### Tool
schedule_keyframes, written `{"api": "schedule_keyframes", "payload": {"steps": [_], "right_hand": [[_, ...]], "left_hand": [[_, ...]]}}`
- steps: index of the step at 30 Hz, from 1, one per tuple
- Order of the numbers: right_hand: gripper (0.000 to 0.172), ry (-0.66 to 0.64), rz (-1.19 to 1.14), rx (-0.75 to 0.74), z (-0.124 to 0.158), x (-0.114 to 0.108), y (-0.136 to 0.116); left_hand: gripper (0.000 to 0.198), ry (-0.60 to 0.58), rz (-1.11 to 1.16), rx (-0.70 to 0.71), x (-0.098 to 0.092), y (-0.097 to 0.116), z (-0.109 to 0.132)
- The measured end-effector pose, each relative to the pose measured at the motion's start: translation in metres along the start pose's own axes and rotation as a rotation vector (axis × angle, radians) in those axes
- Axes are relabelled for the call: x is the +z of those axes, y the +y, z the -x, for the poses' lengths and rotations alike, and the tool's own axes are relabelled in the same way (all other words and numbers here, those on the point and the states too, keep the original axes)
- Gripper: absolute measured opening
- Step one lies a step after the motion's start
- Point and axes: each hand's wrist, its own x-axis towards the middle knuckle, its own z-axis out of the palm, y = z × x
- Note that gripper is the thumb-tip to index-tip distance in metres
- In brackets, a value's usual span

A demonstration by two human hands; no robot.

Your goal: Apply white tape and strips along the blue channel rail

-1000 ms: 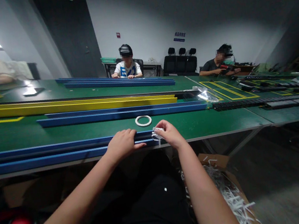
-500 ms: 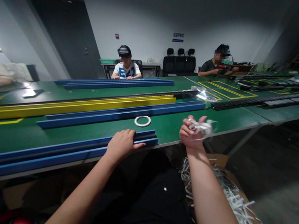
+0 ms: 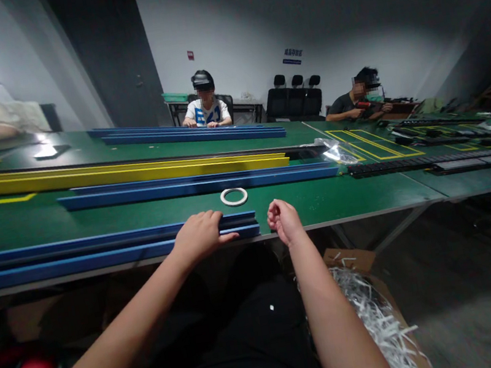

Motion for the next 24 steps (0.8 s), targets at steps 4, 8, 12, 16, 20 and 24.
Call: {"api": "schedule_keyframes", "payload": {"steps": [4,8,12,16,20,24], "right_hand": [[0.033,0.044,0.4,-0.193,0.003,0.026,-0.006],[0.037,0.029,1.008,-0.554,0.006,0.06,-0.013],[0.031,-0.158,1.375,-0.669,0.007,0.09,-0.008],[0.044,-0.253,1.611,-0.577,0.009,0.102,0.0],[0.051,-0.306,1.68,-0.592,0.014,0.101,-0.001],[0.052,-0.284,1.705,-0.612,0.017,0.102,-0.003]], "left_hand": [[0.07,-0.022,0.009,-0.018,-0.001,0.001,0.0],[0.07,-0.018,0.019,-0.014,-0.001,0.0,0.0],[0.058,-0.017,0.038,0.005,-0.001,-0.001,0.001],[0.047,-0.023,0.093,0.064,-0.005,-0.006,0.004],[0.064,-0.03,0.108,0.029,-0.01,-0.032,0.012],[0.077,-0.149,0.033,-0.075,-0.016,-0.061,0.023]]}}
